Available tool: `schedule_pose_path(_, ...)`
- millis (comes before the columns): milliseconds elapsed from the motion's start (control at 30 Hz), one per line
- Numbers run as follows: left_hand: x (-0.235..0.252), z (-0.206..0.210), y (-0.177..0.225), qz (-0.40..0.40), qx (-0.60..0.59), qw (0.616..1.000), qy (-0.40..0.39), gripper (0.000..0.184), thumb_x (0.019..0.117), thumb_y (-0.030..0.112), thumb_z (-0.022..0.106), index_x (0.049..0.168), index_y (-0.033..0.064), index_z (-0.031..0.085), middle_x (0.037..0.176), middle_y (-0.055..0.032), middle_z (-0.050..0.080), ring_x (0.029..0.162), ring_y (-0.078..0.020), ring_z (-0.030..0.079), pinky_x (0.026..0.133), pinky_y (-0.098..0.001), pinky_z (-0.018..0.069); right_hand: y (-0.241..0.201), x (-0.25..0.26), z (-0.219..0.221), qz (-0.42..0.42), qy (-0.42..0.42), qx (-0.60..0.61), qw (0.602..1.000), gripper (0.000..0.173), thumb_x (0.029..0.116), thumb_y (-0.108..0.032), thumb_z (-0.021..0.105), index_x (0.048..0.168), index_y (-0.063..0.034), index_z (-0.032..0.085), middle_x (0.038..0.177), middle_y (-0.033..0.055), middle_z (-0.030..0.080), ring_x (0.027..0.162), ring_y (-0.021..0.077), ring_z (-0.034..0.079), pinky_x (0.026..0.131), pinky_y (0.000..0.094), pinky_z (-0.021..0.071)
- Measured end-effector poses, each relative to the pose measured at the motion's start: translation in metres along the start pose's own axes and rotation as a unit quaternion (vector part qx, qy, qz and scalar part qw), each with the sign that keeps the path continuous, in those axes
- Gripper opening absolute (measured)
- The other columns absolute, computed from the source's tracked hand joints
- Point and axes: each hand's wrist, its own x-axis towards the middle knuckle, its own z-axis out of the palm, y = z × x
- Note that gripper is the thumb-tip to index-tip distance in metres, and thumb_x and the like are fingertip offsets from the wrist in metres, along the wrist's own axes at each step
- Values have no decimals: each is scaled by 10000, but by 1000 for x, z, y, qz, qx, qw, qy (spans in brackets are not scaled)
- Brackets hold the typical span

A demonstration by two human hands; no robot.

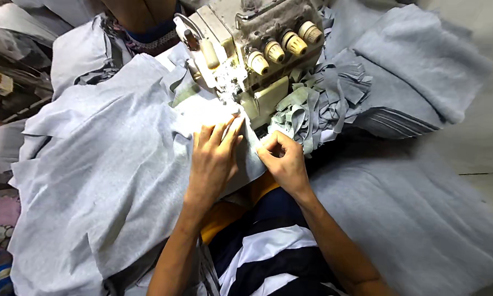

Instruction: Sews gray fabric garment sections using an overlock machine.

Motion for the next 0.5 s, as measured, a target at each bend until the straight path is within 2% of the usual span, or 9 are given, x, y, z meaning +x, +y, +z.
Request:
schedule_pose_path(67, -3, 2, 3, -26, 1, 1000, 16, 379, 1056, 210, 507, 1400, 111, 630, 1363, -104, 628, 1188, -301, 570, 976, -446, 435, 0, -1, 1, 14, -5, 16, 1000, 118, 838, -83, 712, 847, -128, 602, 820, -21, 684, 704, 62, 649, 593, 226, 543)
schedule_pose_path(133, -5, 4, 6, -58, 16, 998, 37, 395, 1065, 258, 482, 1401, 107, 626, 1340, -118, 629, 1203, -308, 560, 1003, -446, 433, -1, -1, 0, 26, -26, 40, 999, 211, 863, -82, 730, 1025, -111, 599, 844, -3, 708, 704, 92, 690, 608, 245, 592)
schedule_pose_path(200, -7, 5, 9, -94, 38, 994, 45, 401, 1068, 291, 474, 1374, 94, 642, 1312, -137, 622, 1199, -331, 545, 993, -457, 437, -2, -1, 0, 32, -48, 54, 997, 320, 896, -91, 724, 1192, -115, 604, 833, -5, 726, 694, 104, 693, 610, 250, 586)
schedule_pose_path(233, -8, 5, 10, -108, 51, 992, 46, 404, 1069, 307, 470, 1347, 80, 656, 1288, -148, 623, 1179, -343, 546, 971, -462, 447, -2, -1, -1, 34, -57, 55, 996, 347, 908, -96, 722, 1235, -118, 607, 825, -10, 723, 689, 102, 687, 612, 247, 583)
schedule_pose_path(367, -5, 5, 11, -144, 78, 986, 42, 428, 1057, 359, 475, 1269, 51, 683, 1241, -176, 607, 1142, -364, 535, 937, -477, 448, -4, 1, 0, 52, -79, 39, 995, 286, 917, -111, 725, 1203, -123, 713, 831, -22, 726, 712, 79, 682, 645, 230, 585)
schedule_pose_path(500, -3, 5, 11, -141, 48, 988, 33, 438, 1070, 331, 442, 1341, 64, 658, 1357, -168, 591, 1253, -365, 507, 1028, -494, 415, -4, 1, -3, 75, -80, 42, 993, 147, 929, -124, 713, 1067, -100, 760, 861, -6, 743, 751, 69, 703, 690, 231, 600)
